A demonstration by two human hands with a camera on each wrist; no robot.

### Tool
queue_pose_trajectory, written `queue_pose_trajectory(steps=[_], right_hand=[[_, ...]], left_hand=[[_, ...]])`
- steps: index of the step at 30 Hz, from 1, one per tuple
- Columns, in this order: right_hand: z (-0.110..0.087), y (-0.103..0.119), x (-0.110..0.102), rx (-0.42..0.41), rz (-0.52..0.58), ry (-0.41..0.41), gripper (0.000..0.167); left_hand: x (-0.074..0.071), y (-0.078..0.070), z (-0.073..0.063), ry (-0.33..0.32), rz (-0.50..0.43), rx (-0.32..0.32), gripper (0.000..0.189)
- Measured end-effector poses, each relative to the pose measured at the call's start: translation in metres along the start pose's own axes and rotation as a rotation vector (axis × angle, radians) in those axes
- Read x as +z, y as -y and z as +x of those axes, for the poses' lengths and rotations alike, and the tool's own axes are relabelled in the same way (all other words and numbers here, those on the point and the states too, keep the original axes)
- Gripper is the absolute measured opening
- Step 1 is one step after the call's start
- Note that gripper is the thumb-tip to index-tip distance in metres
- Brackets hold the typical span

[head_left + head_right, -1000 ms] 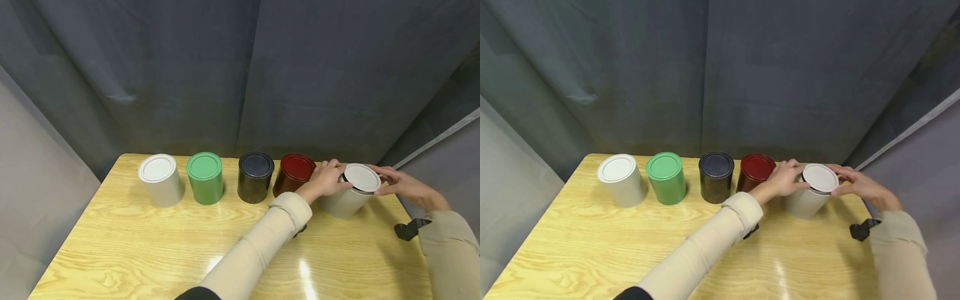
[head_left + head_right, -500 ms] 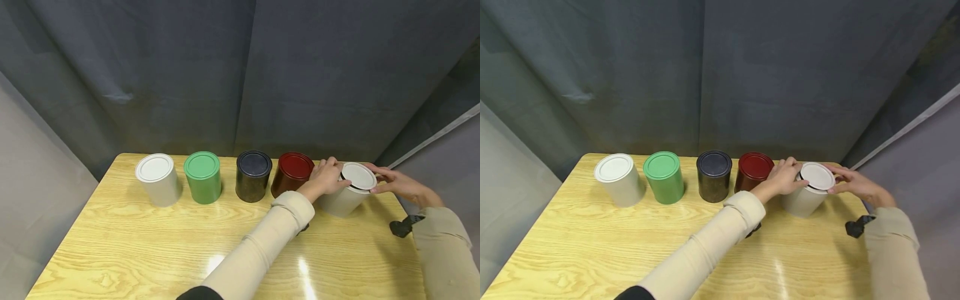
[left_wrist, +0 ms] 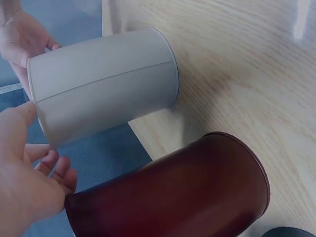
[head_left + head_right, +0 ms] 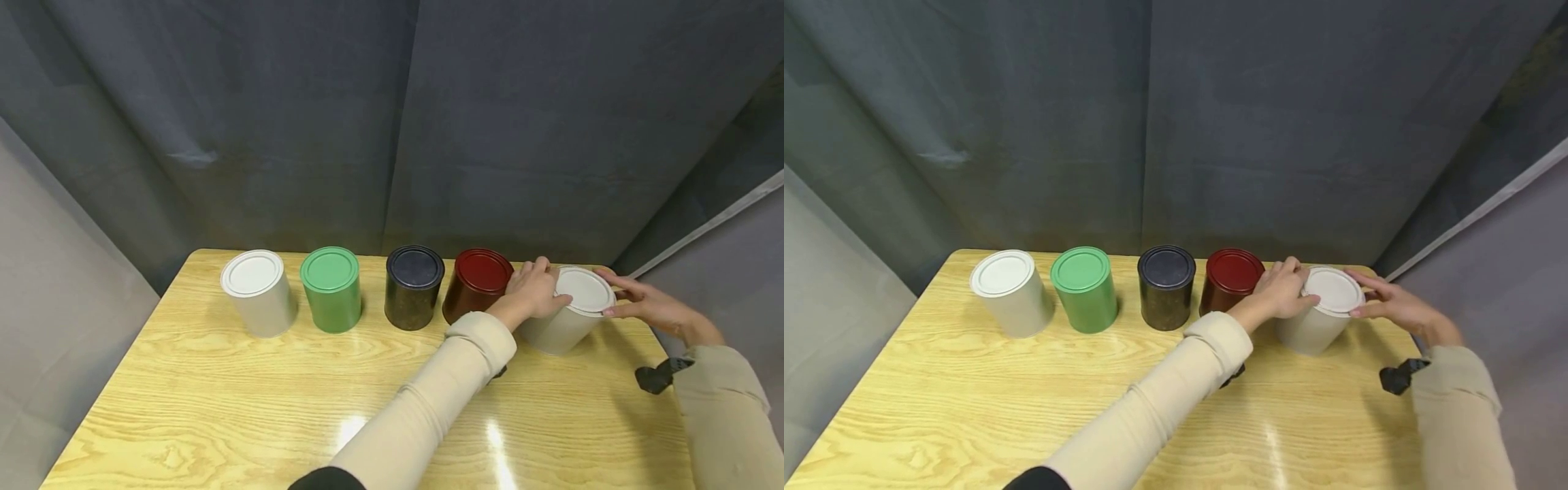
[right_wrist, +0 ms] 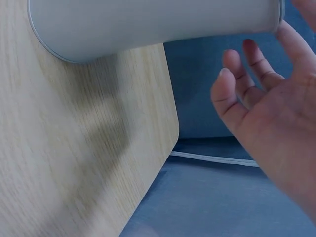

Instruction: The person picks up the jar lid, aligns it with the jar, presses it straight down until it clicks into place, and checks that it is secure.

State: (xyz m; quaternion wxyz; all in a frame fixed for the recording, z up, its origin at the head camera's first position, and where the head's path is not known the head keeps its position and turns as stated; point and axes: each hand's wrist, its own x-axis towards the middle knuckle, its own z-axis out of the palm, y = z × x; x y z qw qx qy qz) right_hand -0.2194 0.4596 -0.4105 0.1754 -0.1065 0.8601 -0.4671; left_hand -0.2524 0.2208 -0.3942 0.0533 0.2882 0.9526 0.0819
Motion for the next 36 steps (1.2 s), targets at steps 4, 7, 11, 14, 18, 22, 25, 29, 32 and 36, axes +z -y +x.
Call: queue_pose_trajectory(steps=[4, 7, 11, 14, 18, 22, 25, 29, 32, 36], right_hand=[[-0.002, -0.001, 0.005, -0.021, -0.06, -0.077, 0.07], [-0.003, 0.0, 0.007, 0.015, -0.079, -0.123, 0.067], [-0.004, 0.0, 0.009, 0.046, -0.086, -0.143, 0.067], [-0.004, -0.002, 0.01, 0.03, -0.094, -0.15, 0.064], [-0.004, -0.001, 0.012, 0.009, -0.091, -0.154, 0.061], [-0.006, 0.005, 0.014, 0.035, -0.129, -0.174, 0.06], [-0.006, 0.008, 0.015, 0.047, -0.145, -0.176, 0.061], [-0.006, 0.008, 0.015, 0.043, -0.163, -0.171, 0.061], [-0.006, 0.008, 0.016, 0.032, -0.171, -0.174, 0.06], [-0.007, 0.007, 0.017, 0.015, -0.161, -0.174, 0.061]], left_hand=[[0.0, 0.0, 0.0, -0.019, -0.004, -0.003, 0.06], [0.001, 0.0, -0.001, -0.03, 0.001, 0.001, 0.056], [0.001, -0.001, -0.001, -0.042, -0.002, 0.006, 0.052], [0.001, -0.001, -0.001, -0.051, -0.009, 0.003, 0.051], [0.001, -0.001, 0.0, -0.05, -0.014, -0.007, 0.052], [0.002, -0.002, 0.001, -0.041, -0.011, -0.016, 0.053], [0.003, -0.003, 0.002, -0.036, -0.005, -0.019, 0.054], [0.004, -0.002, 0.002, -0.036, -0.004, -0.018, 0.054], [0.004, -0.002, 0.002, -0.04, -0.005, -0.017, 0.053], [0.004, -0.002, 0.001, -0.04, -0.005, -0.015, 0.053]])
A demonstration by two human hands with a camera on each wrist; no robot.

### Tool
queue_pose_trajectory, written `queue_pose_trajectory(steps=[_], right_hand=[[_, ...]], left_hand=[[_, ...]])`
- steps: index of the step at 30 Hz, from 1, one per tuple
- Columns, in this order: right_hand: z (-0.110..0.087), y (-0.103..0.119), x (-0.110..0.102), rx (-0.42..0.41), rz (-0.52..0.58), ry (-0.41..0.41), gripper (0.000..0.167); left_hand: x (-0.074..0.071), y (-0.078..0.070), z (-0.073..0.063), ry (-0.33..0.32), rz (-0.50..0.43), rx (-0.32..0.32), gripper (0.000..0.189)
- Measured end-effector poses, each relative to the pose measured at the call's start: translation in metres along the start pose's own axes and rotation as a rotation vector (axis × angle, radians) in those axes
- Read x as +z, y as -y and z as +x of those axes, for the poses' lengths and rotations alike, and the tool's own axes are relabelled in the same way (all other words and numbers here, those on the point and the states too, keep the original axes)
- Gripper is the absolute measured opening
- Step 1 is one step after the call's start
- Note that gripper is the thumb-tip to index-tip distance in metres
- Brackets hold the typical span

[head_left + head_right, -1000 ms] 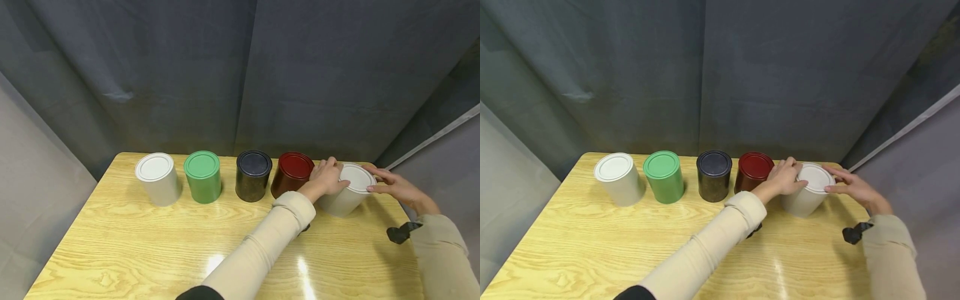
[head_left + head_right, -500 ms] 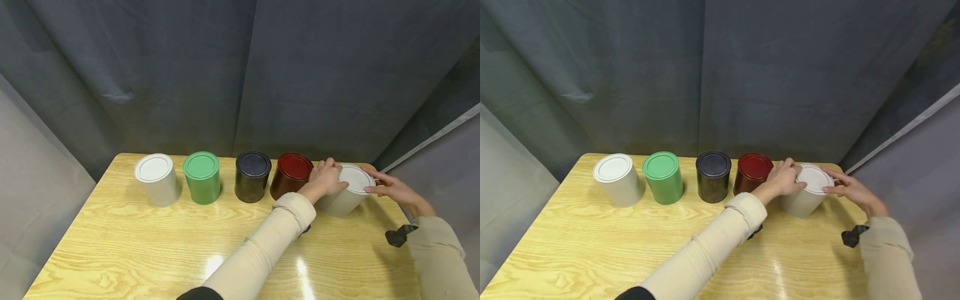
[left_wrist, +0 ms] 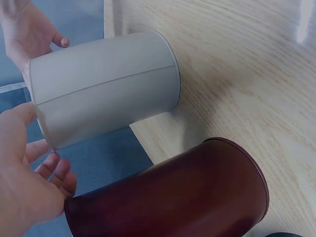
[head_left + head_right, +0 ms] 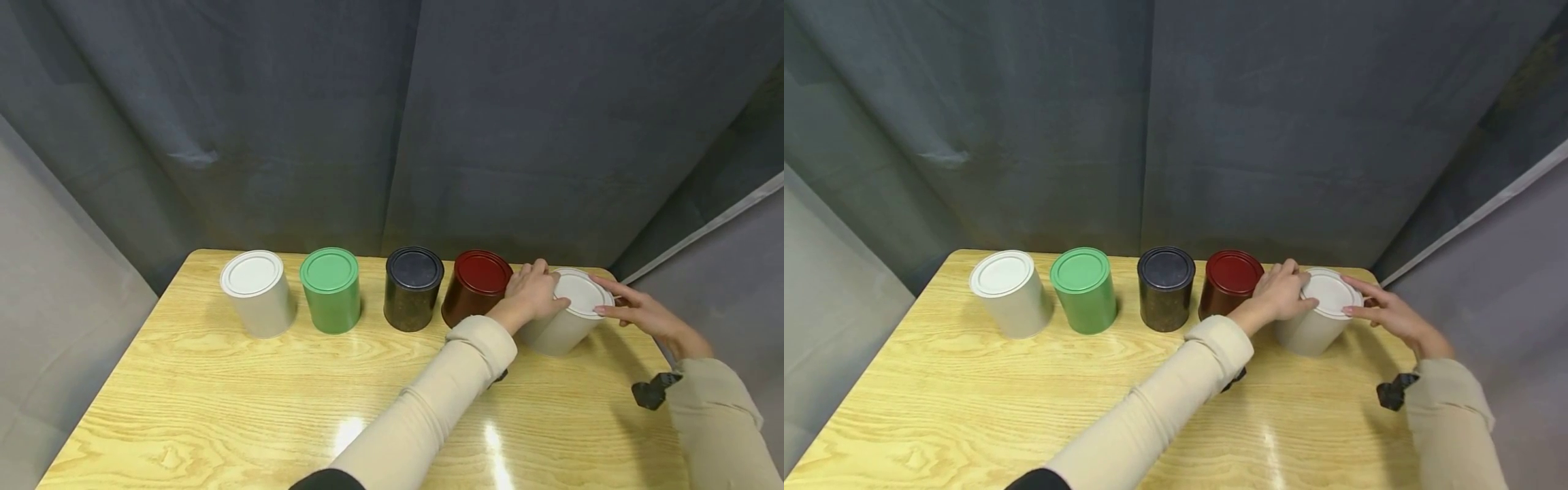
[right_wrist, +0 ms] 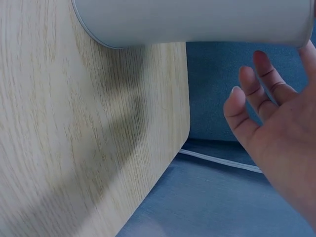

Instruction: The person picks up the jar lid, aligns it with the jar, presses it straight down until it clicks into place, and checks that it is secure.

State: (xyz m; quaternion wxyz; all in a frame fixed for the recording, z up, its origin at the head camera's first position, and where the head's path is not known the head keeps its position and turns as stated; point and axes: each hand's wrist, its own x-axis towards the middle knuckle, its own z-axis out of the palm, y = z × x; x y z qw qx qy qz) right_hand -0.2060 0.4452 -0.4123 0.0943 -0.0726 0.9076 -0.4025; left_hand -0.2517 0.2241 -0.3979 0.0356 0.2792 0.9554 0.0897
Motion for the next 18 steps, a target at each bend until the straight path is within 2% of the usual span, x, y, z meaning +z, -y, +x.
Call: queue_pose_trajectory(steps=[6, 13, 18], right_hand=[[0.0004, -0.0046, 0.0043, -0.077, 0.091, -0.01, 0.062], [0.0008, -0.0033, 0.0043, -0.047, 0.101, -0.012, 0.06], [0.0004, -0.0003, 0.0042, -0.061, 0.088, -0.011, 0.06]], left_hand=[[-0.0016, -0.0009, -0.0011, 0.004, -0.001, -0.003, 0.053], [-0.0028, -0.0031, -0.0002, 0.022, 0.022, -0.027, 0.053], [-0.0029, -0.004, 0.0001, 0.013, 0.051, -0.019, 0.05]])
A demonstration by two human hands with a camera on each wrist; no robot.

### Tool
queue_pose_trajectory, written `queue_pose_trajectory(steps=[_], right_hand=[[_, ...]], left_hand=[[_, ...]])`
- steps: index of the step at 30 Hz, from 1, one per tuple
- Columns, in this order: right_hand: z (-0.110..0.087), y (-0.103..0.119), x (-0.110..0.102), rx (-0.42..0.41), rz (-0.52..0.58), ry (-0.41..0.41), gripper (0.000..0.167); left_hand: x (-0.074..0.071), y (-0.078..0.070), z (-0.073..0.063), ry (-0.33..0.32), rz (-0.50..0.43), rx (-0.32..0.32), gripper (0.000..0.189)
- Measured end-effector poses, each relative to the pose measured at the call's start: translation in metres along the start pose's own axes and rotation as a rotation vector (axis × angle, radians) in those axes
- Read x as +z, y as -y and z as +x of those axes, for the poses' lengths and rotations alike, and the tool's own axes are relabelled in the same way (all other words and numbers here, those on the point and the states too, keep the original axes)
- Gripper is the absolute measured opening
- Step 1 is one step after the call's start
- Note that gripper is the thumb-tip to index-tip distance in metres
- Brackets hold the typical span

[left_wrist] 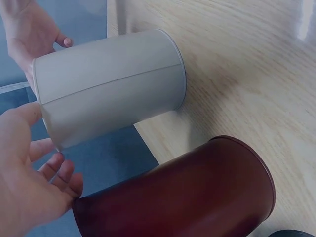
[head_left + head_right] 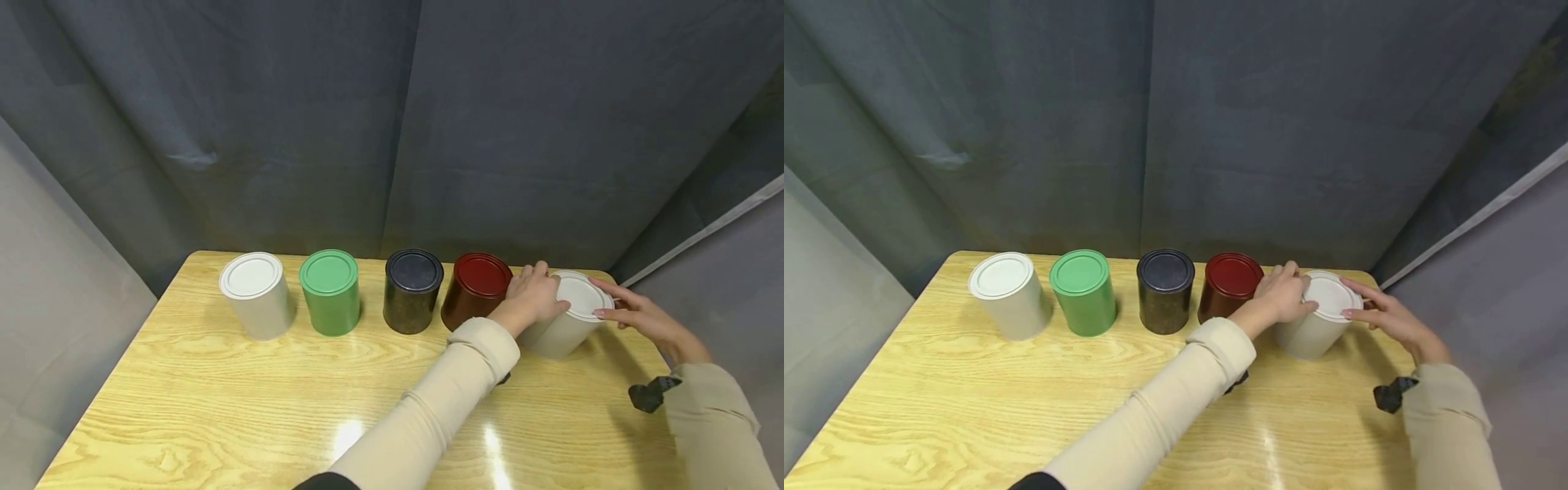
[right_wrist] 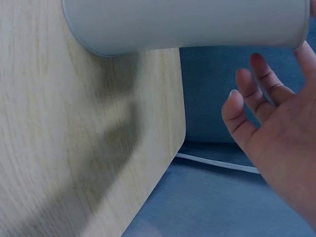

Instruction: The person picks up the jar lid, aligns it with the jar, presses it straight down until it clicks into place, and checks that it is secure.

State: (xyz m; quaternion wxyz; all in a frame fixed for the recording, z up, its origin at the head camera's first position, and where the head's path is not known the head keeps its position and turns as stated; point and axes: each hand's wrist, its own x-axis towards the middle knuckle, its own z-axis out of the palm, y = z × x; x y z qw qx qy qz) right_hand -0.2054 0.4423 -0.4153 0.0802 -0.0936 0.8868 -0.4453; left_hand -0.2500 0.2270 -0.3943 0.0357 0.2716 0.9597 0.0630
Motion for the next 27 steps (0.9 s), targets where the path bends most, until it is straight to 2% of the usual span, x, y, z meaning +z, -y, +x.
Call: queue_pose_trajectory(steps=[2, 8, 12, 15, 22, 27], right_hand=[[-0.001, 0.002, -0.001, -0.008, -0.032, -0.004, 0.06], [-0.003, 0.013, -0.004, 0.003, -0.227, -0.04, 0.061], [-0.004, 0.02, -0.003, 0.022, -0.29, -0.083, 0.06], [-0.004, 0.024, -0.001, 0.007, -0.316, -0.149, 0.056], [-0.009, 0.032, 0.005, -0.101, -0.36, -0.341, 0.039], [-0.014, 0.041, 0.01, -0.123, -0.354, -0.392, 0.035]], left_hand=[[-0.001, 0.0, -0.001, -0.012, 0.006, 0.011, 0.047], [-0.004, 0.002, -0.005, -0.042, -0.007, 0.043, 0.045], [-0.006, 0.003, -0.006, -0.061, -0.013, 0.087, 0.043], [-0.009, 0.004, -0.007, -0.077, -0.027, 0.113, 0.043], [-0.018, 0.011, -0.01, -0.114, -0.099, 0.172, 0.04], [-0.024, 0.019, -0.013, -0.146, -0.15, 0.24, 0.038]])
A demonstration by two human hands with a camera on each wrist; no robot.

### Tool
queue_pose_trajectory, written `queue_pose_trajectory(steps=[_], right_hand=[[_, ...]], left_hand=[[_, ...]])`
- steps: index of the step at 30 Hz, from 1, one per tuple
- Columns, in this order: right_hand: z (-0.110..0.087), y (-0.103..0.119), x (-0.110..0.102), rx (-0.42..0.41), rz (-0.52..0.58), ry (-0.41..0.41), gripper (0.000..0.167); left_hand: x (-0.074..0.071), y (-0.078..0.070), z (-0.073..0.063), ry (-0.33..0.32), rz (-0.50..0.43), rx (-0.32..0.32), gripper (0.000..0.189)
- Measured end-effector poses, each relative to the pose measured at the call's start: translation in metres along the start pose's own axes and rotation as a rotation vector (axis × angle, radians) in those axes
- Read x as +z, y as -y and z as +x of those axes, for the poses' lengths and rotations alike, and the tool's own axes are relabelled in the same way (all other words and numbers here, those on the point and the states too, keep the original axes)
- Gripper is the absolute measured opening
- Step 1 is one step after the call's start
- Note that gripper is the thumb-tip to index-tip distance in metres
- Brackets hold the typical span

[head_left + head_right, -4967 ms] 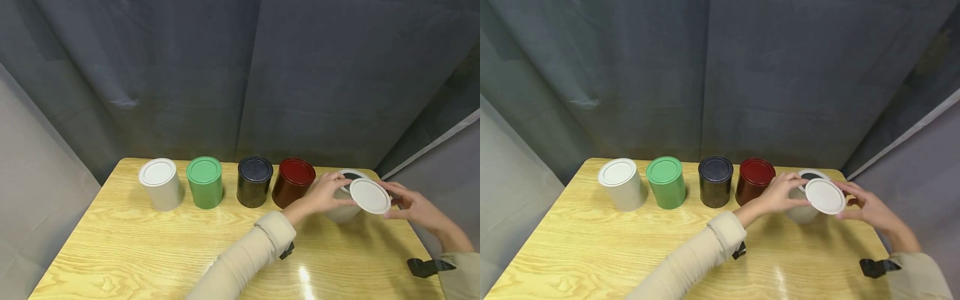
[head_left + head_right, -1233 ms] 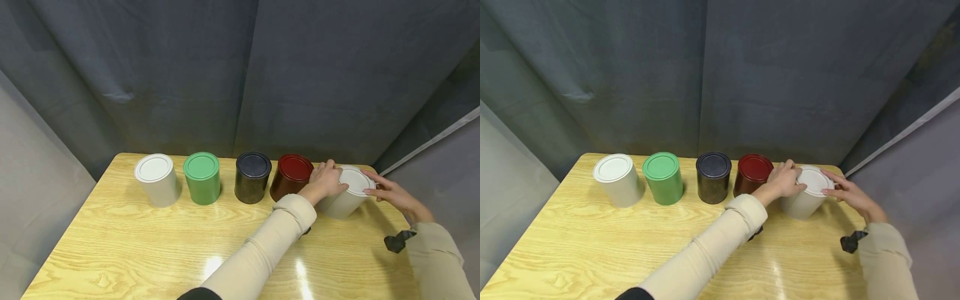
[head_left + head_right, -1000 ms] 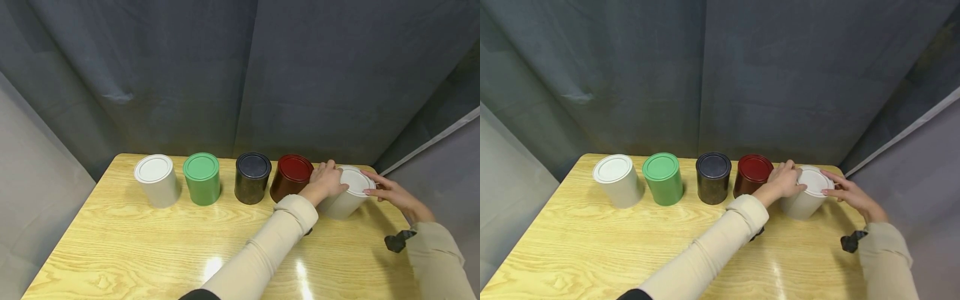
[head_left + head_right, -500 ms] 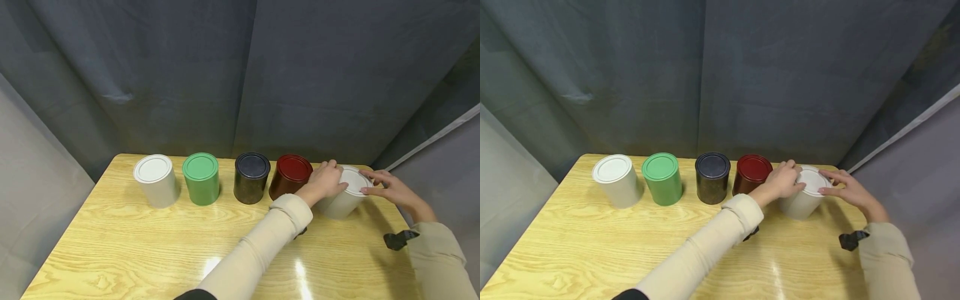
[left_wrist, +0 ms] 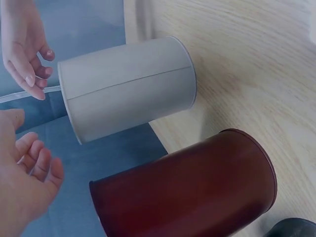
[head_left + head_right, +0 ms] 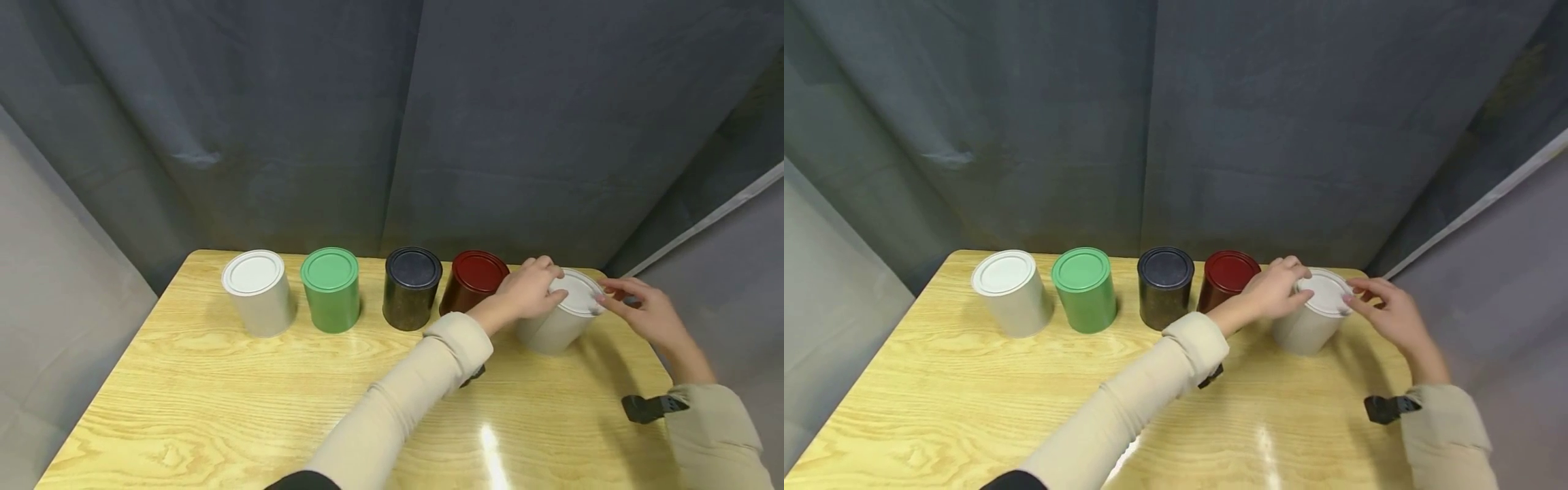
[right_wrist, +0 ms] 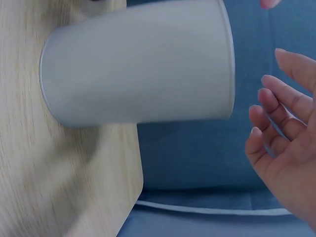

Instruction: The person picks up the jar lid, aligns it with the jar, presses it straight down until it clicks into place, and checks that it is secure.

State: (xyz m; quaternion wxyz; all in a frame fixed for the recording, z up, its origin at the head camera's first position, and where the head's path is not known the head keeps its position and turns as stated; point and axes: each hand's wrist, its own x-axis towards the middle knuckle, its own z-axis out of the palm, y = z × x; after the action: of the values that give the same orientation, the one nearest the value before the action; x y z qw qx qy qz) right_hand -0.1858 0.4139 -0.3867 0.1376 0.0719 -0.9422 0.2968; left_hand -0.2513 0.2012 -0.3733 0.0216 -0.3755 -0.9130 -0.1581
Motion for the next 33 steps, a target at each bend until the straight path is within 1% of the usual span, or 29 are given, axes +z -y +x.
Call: queue_pose_trajectory(steps=[5, 9, 12, 17, 20, 25, 28, 31, 33], right_hand=[[-0.005, 0.014, 0.006, -0.005, 0.036, -0.028, 0.029], [-0.007, 0.025, 0.011, -0.025, 0.068, -0.031, 0.028], [-0.009, 0.03, 0.015, -0.037, 0.076, -0.03, 0.027], [-0.016, 0.037, 0.021, -0.072, 0.087, -0.039, 0.025], [-0.022, 0.04, 0.026, -0.087, 0.107, -0.05, 0.026], [-0.034, 0.045, 0.036, -0.123, 0.161, -0.071, 0.026], [-0.041, 0.052, 0.042, -0.143, 0.178, -0.084, 0.027], [-0.046, 0.058, 0.047, -0.153, 0.185, -0.11, 0.028], [-0.05, 0.062, 0.049, -0.159, 0.189, -0.131, 0.029]], left_hand=[[-0.006, 0.005, -0.007, -0.024, -0.084, 0.056, 0.037], [-0.007, 0.009, -0.015, -0.049, -0.147, 0.099, 0.036], [-0.004, 0.013, -0.023, -0.078, -0.166, 0.138, 0.035], [0.0, 0.018, -0.034, -0.148, -0.176, 0.241, 0.032], [0.003, 0.022, -0.041, -0.166, -0.194, 0.278, 0.031], [0.005, 0.028, -0.055, -0.163, -0.233, 0.285, 0.032], [0.003, 0.033, -0.065, -0.16, -0.247, 0.271, 0.032], [0.002, 0.038, -0.075, -0.173, -0.274, 0.262, 0.032], [0.001, 0.042, -0.082, -0.189, -0.291, 0.269, 0.032]])
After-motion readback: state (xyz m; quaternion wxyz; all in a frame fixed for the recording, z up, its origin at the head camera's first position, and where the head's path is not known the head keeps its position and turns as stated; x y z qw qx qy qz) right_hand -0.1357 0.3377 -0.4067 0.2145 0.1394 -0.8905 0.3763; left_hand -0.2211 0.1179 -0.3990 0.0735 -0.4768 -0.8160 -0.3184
